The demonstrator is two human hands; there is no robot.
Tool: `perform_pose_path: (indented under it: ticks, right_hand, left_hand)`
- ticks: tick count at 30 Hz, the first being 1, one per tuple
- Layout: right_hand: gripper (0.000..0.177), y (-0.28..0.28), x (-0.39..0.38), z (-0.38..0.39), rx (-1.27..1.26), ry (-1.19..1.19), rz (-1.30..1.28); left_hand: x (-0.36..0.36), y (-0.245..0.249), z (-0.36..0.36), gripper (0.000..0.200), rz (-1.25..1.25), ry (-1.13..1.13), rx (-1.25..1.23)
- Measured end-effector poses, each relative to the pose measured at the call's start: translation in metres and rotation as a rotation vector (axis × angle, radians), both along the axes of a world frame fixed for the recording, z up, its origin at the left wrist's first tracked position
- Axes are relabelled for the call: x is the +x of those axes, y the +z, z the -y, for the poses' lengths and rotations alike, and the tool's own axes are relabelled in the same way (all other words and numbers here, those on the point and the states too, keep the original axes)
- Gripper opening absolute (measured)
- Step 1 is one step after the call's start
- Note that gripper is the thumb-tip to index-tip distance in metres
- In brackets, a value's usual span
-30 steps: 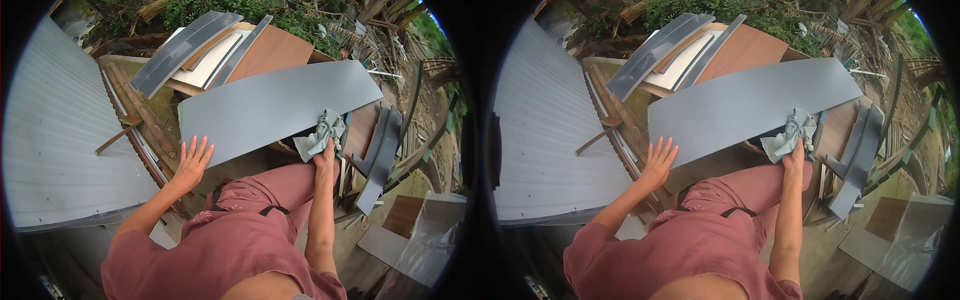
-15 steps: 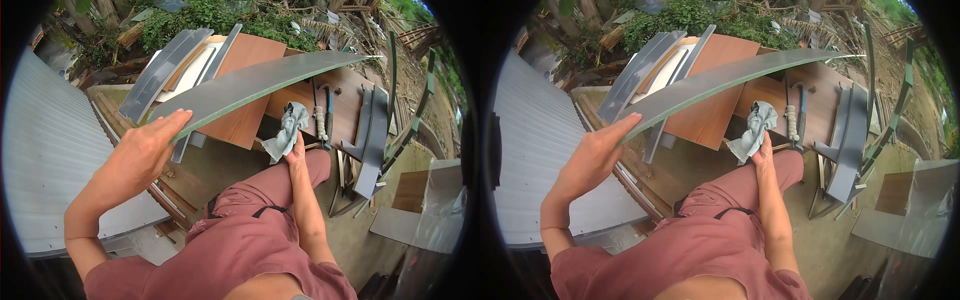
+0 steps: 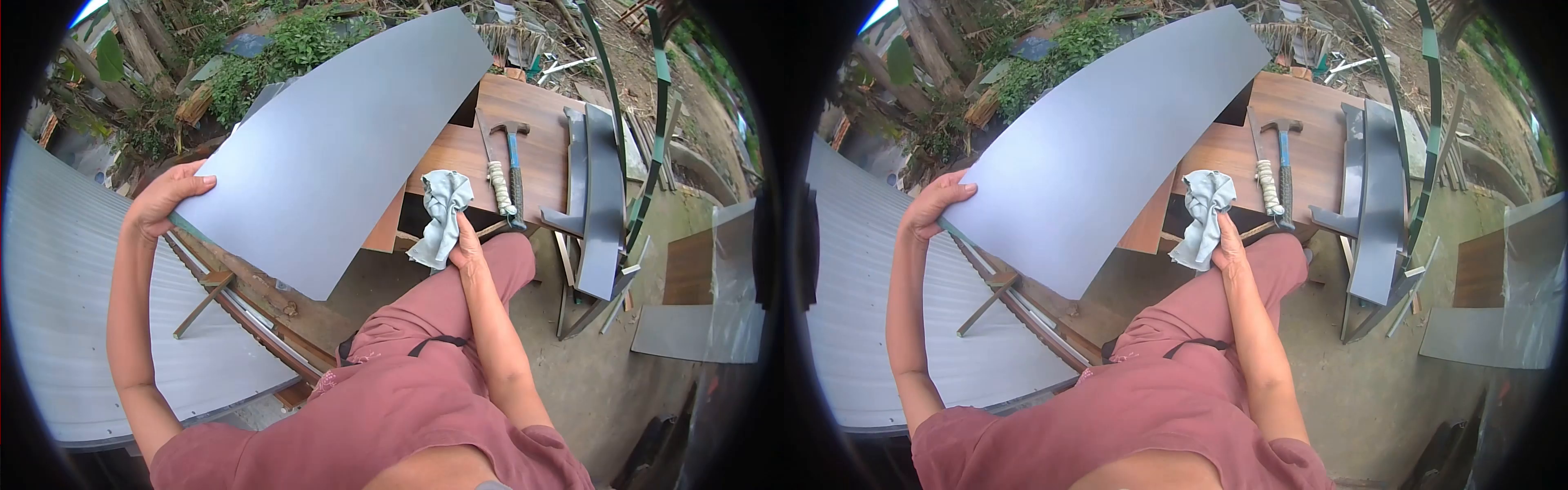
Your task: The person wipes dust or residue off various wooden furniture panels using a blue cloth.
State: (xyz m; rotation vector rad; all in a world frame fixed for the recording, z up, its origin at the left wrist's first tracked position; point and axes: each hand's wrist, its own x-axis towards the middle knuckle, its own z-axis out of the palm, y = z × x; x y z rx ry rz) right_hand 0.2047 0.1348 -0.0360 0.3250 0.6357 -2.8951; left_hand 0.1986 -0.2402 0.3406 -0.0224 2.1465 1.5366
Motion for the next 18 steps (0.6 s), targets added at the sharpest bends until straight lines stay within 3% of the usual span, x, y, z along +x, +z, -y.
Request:
perform_pose_path:
  ticks: [7,11,15,18]
  right_hand:
    - [0.041,0.012,0.009,-0.003,0.187,-0.030,-0.029]
    - [0.038,0.025,0.016,-0.008,0.337,-0.348,-0.054]
    - [0.030,0.069,0.021,-0.005,0.671,-0.484,-0.135]
    - [0.035,0.130,0.039,0.035,1.222,-0.173,-0.233]
  left_hand:
    - [0.020,-0.159,0.065,0.050,0.306,0.234,0.420]
    - [0.029,-0.222,0.070,0.052,0.388,0.178,0.426]
    - [0.045,-0.270,0.066,0.051,0.421,0.201,0.469]
    - [0.051,-0.294,0.069,0.050,0.444,0.244,0.517]
